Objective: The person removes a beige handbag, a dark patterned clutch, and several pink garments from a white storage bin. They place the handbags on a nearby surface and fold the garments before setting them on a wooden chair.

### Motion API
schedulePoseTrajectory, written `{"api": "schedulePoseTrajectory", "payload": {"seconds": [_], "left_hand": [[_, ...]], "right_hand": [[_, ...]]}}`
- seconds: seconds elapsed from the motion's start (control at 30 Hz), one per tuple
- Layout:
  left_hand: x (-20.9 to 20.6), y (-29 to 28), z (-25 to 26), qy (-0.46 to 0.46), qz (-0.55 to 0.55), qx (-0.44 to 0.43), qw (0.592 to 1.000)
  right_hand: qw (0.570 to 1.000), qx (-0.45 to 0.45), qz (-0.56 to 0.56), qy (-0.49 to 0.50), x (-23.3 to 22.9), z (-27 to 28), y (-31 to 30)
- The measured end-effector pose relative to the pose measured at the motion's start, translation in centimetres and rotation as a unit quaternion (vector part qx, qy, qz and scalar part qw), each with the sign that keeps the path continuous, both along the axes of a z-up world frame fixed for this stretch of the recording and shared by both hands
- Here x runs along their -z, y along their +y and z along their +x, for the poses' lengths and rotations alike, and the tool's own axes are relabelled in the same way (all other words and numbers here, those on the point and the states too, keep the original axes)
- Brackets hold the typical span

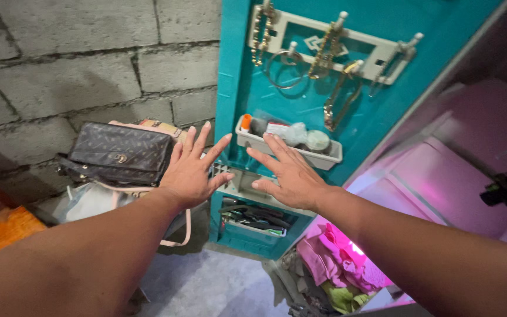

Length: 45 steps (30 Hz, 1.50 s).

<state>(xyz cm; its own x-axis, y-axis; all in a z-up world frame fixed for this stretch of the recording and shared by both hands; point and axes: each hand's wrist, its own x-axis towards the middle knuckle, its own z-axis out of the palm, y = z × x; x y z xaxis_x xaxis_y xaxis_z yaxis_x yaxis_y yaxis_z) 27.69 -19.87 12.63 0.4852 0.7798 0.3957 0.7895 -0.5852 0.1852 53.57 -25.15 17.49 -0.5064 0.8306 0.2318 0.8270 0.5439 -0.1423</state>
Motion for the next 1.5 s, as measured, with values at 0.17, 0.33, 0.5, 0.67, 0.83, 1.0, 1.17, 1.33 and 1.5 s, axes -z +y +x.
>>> {"api": "schedulePoseTrajectory", "payload": {"seconds": [0.17, 0.33, 0.5, 0.67, 0.83, 1.0, 1.17, 1.33, 1.5], "left_hand": [[0.1, -0.1, 2.4, 0.006, -0.022, 0.028, 0.999], [-0.1, -0.3, 4.7, 0.014, -0.023, 0.066, 0.997], [-0.3, -0.7, 6.8, 0.004, -0.006, 0.107, 0.994], [-0.6, -1.1, 8.7, 0.001, -0.017, 0.133, 0.991], [-0.7, -1.6, 9.9, 0.003, -0.008, 0.159, 0.987], [-0.7, -2.1, 11.1, 0.016, -0.014, 0.175, 0.984], [-0.9, -2.8, 12.7, 0.028, -0.033, 0.197, 0.979], [-1.2, -3.7, 14.9, 0.035, -0.042, 0.227, 0.972], [-1.7, -4.4, 17.2, 0.041, -0.071, 0.262, 0.961]], "right_hand": [[0.999, 0.037, -0.012, -0.002, 0.1, 1.9, -1.3], [0.998, 0.061, -0.017, -0.005, 0.2, 3.5, -2.5], [0.995, 0.09, -0.039, -0.005, -0.1, 5.1, -3.8], [0.993, 0.108, -0.04, 0.003, -0.4, 6.8, -5.1], [0.987, 0.147, -0.065, 0.005, -0.1, 7.7, -6.4], [0.983, 0.167, -0.073, 0.01, 0.7, 8.6, -7.7], [0.982, 0.174, -0.059, 0.035, 1.2, 9.9, -9.0], [0.974, 0.211, -0.071, 0.035, 1.5, 11.3, -10.5], [0.969, 0.233, -0.069, 0.053, 2.0, 13.2, -11.9]]}}
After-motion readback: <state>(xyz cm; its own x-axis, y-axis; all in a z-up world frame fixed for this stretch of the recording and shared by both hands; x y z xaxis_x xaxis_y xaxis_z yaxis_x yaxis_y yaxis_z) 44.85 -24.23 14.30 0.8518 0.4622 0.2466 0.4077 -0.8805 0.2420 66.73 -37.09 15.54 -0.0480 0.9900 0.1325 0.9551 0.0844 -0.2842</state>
